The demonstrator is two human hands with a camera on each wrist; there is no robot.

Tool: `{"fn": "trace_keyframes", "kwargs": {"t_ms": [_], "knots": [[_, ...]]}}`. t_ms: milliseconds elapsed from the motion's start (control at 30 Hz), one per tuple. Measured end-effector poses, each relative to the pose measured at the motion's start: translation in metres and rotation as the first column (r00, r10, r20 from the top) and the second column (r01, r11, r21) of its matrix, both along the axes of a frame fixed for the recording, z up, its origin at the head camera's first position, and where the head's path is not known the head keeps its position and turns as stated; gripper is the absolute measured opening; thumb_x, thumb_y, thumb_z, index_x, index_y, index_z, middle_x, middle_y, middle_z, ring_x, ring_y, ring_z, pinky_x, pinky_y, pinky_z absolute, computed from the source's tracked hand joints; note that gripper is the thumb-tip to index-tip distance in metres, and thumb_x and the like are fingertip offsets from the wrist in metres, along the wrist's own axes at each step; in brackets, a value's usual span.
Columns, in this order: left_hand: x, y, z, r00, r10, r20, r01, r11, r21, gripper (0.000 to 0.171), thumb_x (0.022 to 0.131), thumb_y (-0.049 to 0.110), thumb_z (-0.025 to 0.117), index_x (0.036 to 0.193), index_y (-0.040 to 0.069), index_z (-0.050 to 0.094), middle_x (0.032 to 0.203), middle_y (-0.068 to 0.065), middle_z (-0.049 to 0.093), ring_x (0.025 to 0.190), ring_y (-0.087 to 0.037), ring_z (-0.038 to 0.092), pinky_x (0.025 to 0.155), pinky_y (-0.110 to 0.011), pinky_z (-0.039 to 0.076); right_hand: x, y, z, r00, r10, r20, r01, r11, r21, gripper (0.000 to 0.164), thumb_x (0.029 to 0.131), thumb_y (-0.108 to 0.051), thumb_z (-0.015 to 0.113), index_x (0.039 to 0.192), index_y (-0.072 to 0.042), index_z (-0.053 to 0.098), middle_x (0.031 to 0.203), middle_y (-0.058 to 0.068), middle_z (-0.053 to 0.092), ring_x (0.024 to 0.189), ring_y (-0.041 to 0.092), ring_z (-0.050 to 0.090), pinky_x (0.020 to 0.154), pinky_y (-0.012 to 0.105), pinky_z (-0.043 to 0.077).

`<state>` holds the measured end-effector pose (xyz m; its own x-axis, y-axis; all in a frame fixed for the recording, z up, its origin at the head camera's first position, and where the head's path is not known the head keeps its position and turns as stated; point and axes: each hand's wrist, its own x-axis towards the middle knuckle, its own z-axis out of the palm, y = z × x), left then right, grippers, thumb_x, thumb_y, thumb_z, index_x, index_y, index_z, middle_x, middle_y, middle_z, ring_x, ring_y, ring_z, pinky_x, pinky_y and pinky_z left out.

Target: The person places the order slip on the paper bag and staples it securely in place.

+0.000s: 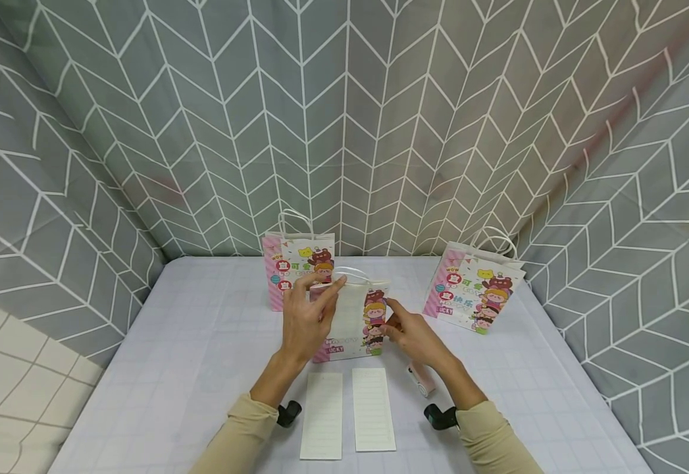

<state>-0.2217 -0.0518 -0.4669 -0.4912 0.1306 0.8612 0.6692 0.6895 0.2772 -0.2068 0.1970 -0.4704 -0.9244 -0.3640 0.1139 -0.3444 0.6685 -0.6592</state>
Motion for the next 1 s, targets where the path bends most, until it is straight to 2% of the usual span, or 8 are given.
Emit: {"fn": "trace_keyframes", "kwargs": {"t_ms": [233,367,467,567,733,833,1000], "knots": [[0.0,-0.002,-0.001,1.0,0.0,-0.011,0.0,1.0,0.009,0.039,0.09,0.013,0.074,0.128,0.023,0.071,0.125,-0.011,0.059,0.116,-0.027,0.054,0.077,-0.041,0.035,0.0,-0.002,0.001,1.0,-0.014,0.02,0.014,1.0,0.006,0.059,0.097,-0.019,0.067,0.149,-0.009,0.042,0.09,0.0,0.069,0.074,0.01,0.06,0.069,0.03,0.05],[-0.001,-0.002,-0.001,1.0,-0.009,-0.019,0.009,1.0,0.01,0.04,0.09,0.012,0.074,0.128,0.022,0.071,0.121,-0.011,0.062,0.114,-0.027,0.057,0.079,-0.041,0.038,-0.001,-0.004,0.004,0.999,-0.036,0.017,0.036,0.999,0.006,0.058,0.096,-0.026,0.069,0.146,-0.008,0.047,0.098,0.001,0.067,0.082,0.014,0.06,0.07,0.031,0.05],[-0.002,-0.002,0.0,1.0,-0.022,-0.016,0.022,1.0,0.01,0.041,0.09,0.011,0.074,0.129,0.022,0.07,0.118,-0.01,0.063,0.112,-0.027,0.058,0.081,-0.041,0.039,-0.003,-0.005,0.009,0.998,-0.06,-0.03,0.06,0.998,-0.007,0.053,0.094,-0.033,0.071,0.137,-0.005,0.056,0.112,0.004,0.063,0.093,0.019,0.06,0.075,0.035,0.052],[-0.001,-0.003,0.0,0.999,-0.029,-0.012,0.029,1.0,0.006,0.041,0.09,0.011,0.074,0.129,0.022,0.07,0.117,-0.009,0.063,0.11,-0.026,0.059,0.08,-0.041,0.039,-0.006,-0.009,0.019,0.992,-0.082,-0.1,0.076,0.995,-0.063,0.047,0.094,-0.037,0.072,0.128,-0.006,0.062,0.125,0.008,0.057,0.107,0.026,0.058,0.086,0.044,0.053],[0.0,-0.003,0.002,1.0,-0.029,-0.009,0.029,1.0,-0.003,0.043,0.088,0.01,0.076,0.129,0.021,0.07,0.116,-0.008,0.063,0.109,-0.026,0.059,0.081,-0.04,0.038,-0.008,-0.018,0.035,0.978,-0.106,-0.179,0.071,0.979,-0.192,0.041,0.095,-0.036,0.071,0.13,-0.018,0.062,0.135,0.007,0.061,0.121,0.033,0.058,0.097,0.056,0.048],[0.0,-0.002,0.002,0.999,-0.028,-0.017,0.028,1.0,-0.009,0.045,0.085,0.007,0.079,0.128,0.021,0.071,0.116,-0.007,0.063,0.109,-0.026,0.059,0.081,-0.04,0.039,-0.007,-0.025,0.041,0.97,-0.114,-0.215,0.056,0.965,-0.258,0.04,0.095,-0.033,0.071,0.132,-0.021,0.063,0.133,0.004,0.065,0.118,0.032,0.061,0.096,0.055,0.048],[0.0,-0.001,0.002,0.998,-0.041,-0.04,0.04,0.999,-0.01,0.044,0.084,0.007,0.08,0.125,0.02,0.072,0.115,-0.006,0.063,0.108,-0.026,0.058,0.081,-0.04,0.038,-0.008,-0.035,0.042,0.956,-0.126,-0.265,0.033,0.943,-0.33,0.03,0.093,-0.025,0.073,0.122,-0.015,0.07,0.115,0.001,0.071,0.099,0.019,0.064,0.084,0.042,0.052]]}}
